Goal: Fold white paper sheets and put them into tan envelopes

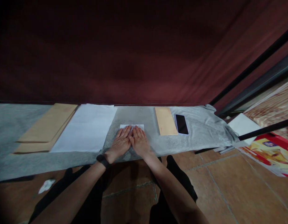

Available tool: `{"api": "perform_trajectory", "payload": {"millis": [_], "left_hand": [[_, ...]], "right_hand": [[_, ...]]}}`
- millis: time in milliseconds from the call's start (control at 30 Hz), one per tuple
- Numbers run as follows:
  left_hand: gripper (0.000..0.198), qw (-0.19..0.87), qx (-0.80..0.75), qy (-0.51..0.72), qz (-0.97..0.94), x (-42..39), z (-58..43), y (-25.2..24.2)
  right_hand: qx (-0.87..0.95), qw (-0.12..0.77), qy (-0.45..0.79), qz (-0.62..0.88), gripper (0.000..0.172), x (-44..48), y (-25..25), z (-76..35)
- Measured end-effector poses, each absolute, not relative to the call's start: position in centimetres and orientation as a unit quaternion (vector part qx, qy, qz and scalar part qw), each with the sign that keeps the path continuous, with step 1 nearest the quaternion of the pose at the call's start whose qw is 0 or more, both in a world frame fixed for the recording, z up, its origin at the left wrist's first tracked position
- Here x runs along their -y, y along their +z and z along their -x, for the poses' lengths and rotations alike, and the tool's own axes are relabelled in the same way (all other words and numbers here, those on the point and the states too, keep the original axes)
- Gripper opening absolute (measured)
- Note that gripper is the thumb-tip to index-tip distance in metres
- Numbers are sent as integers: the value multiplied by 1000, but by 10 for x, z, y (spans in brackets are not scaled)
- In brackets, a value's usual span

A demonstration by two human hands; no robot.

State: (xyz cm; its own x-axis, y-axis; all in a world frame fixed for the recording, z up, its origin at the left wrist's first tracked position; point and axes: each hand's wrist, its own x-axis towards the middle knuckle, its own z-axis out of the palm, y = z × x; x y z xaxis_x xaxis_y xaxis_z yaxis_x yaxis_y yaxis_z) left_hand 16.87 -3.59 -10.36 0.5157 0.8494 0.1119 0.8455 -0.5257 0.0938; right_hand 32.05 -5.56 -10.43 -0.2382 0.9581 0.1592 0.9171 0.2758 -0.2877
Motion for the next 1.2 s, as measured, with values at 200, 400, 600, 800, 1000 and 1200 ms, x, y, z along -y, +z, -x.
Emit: {"api": "perform_trajectory", "payload": {"millis": [200, 400, 600, 800, 1000, 1200], "left_hand": [[57, 2, -499, 75, -864, 39, -168, -106], [57, 7, -517, 48, -854, 37, -169, -101], [56, 2, -520, 70, -851, 24, -173, -101], [58, -16, -533, 101, -840, 26, -177, -111], [54, -3, -519, 91, -850, 30, -176, -104], [57, -11, -538, 102, -837, 31, -173, -108]], "right_hand": [[773, 127, 51, 620, 55, 49, -109, -316], [766, 128, 34, 629, 54, 47, -108, -319], [755, 127, 30, 643, 50, 47, -107, -321], [736, 136, 16, 663, 51, 49, -113, -324], [719, 139, 12, 681, 54, 51, -117, -324], [707, 131, 5, 695, 55, 53, -115, -328]]}}
